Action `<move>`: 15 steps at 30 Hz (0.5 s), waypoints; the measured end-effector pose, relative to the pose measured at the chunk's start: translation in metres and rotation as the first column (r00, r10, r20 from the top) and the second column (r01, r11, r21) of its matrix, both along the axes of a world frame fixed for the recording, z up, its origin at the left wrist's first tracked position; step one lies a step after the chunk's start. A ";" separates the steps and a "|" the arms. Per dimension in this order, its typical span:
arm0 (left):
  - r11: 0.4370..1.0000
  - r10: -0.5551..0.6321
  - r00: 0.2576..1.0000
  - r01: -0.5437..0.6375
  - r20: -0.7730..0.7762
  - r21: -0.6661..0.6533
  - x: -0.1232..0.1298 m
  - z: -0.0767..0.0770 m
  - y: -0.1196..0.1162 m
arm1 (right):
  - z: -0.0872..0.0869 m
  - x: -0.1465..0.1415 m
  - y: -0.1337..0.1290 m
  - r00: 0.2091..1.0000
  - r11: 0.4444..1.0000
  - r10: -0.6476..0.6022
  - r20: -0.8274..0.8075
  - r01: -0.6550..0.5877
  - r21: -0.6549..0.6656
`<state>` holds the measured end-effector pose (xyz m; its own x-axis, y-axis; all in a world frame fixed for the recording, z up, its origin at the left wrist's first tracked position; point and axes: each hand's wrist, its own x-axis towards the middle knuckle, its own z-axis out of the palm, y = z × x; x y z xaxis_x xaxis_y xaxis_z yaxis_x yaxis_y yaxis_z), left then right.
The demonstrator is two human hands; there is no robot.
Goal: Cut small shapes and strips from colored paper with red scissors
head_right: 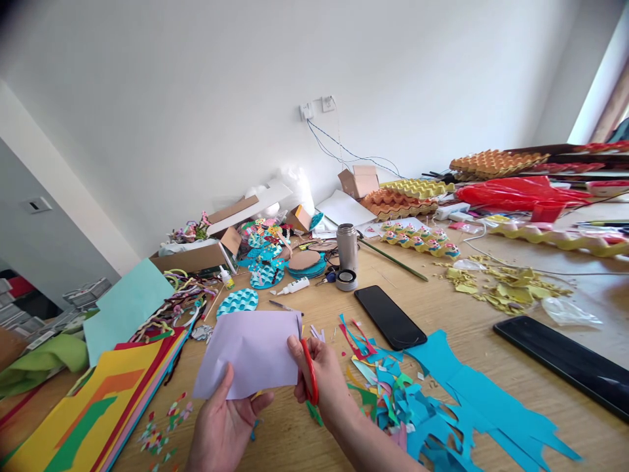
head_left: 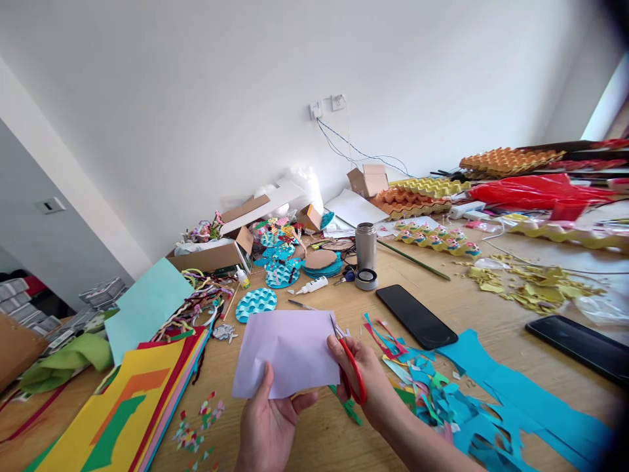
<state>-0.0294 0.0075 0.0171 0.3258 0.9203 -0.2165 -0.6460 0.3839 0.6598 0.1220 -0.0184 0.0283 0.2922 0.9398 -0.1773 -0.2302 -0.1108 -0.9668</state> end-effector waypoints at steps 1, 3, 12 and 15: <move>1.000 -0.002 1.000 0.002 -0.005 0.003 0.000 0.000 0.000 | 0.000 0.000 0.000 1.000 1.000 -0.005 0.005 0.005 -0.005; 1.000 -0.010 1.000 0.010 -0.011 0.002 0.000 0.000 -0.001 | 0.000 0.001 0.000 1.000 1.000 -0.010 0.012 0.010 -0.006; 1.000 -0.009 1.000 0.009 -0.010 -0.008 0.001 -0.002 -0.001 | 0.000 -0.001 0.000 1.000 0.999 -0.025 0.007 0.024 0.048; 1.000 0.006 1.000 -0.006 -0.026 -0.021 0.002 0.001 -0.002 | -0.001 -0.001 0.000 1.000 0.999 -0.029 0.000 0.029 0.043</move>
<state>-0.0271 0.0059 0.0180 0.3142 0.9175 -0.2440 -0.6311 0.3939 0.6683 0.1209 -0.0181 0.0275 0.3192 0.9378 -0.1369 -0.2318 -0.0628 -0.9707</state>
